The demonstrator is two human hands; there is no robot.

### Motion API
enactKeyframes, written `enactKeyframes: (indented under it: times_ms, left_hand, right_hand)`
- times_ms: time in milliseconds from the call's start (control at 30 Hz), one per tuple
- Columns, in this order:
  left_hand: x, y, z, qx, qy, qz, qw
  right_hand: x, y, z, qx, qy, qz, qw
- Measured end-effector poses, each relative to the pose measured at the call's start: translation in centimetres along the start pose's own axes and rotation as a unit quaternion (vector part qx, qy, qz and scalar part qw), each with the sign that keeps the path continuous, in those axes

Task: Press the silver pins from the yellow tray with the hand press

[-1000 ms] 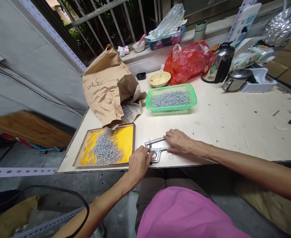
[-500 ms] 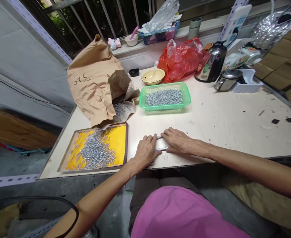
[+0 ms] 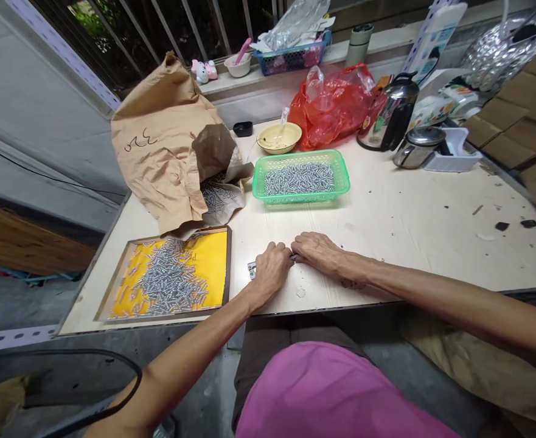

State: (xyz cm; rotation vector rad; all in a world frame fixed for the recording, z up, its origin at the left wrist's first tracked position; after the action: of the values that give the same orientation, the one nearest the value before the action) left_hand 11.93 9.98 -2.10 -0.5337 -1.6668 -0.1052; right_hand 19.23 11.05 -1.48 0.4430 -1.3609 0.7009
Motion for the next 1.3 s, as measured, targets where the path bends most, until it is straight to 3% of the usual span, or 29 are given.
enactKeyframes:
  times_ms: [100,267,400,500,633,733,867,967,1167,1300]
  left_hand:
    - [0.2,-0.8,-0.1,0.002,-0.017,-0.045,0.999]
    - [-1.3,-3.9,-1.9,-0.039,-0.043,-0.146,0.988]
    - [-3.3,-5.8,-4.3,-0.074,-0.094,-0.165,0.979]
    - [-3.7,-6.3,-5.1,-0.078,-0.124,-0.173,0.974]
    - [-3.6,-6.5,-5.3,-0.091,-0.152,-0.173,0.969]
    - [-3.4,-6.5,-5.1,-0.099,-0.171,-0.18,0.963]
    - [-4.5,-6.4,-5.0,-0.09,-0.195,-0.166,0.962]
    - [-5.7,-6.4,-4.9,-0.08,-0.207,-0.151,0.963]
    - [-6.8,-6.1,-5.0,-0.09,-0.218,-0.135,0.962]
    - [-6.4,-6.3,-5.3,-0.096,-0.22,-0.139,0.961]
  right_hand:
    - [0.4,-0.2,-1.0,-0.007,0.018,-0.011,1.0]
    - [0.3,-1.3,-2.5,0.063,0.066,-0.019,0.996]
    - [0.0,-1.3,-3.3,0.019,0.012,-0.058,0.998]
    - [0.6,-0.2,-3.5,-0.011,-0.05,-0.089,0.995]
    - [1.7,2.3,-3.9,-0.041,-0.109,-0.062,0.991]
    - [2.3,3.5,-0.9,0.005,-0.11,-0.04,0.993]
    - [1.2,3.6,7.8,0.181,-0.088,-0.019,0.979]
    - [-0.3,3.5,11.9,0.26,-0.106,-0.002,0.96]
    - [-1.0,3.0,13.1,0.334,-0.083,-0.021,0.939]
    - [2.2,2.3,12.2,0.286,0.087,-0.097,0.949]
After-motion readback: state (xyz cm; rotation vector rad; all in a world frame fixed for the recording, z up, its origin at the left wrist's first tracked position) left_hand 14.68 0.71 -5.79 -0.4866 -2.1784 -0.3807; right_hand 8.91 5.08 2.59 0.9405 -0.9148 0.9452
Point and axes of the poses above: each hand's wrist, its own y-axis towards the middle knuckle, its own x-axis out of the back of the hand, z = x × y, the point moved 8 cm from there along y, towards the middle knuckle, and after that the axes turned 4 degrees about -y, right-handed, at the moved point
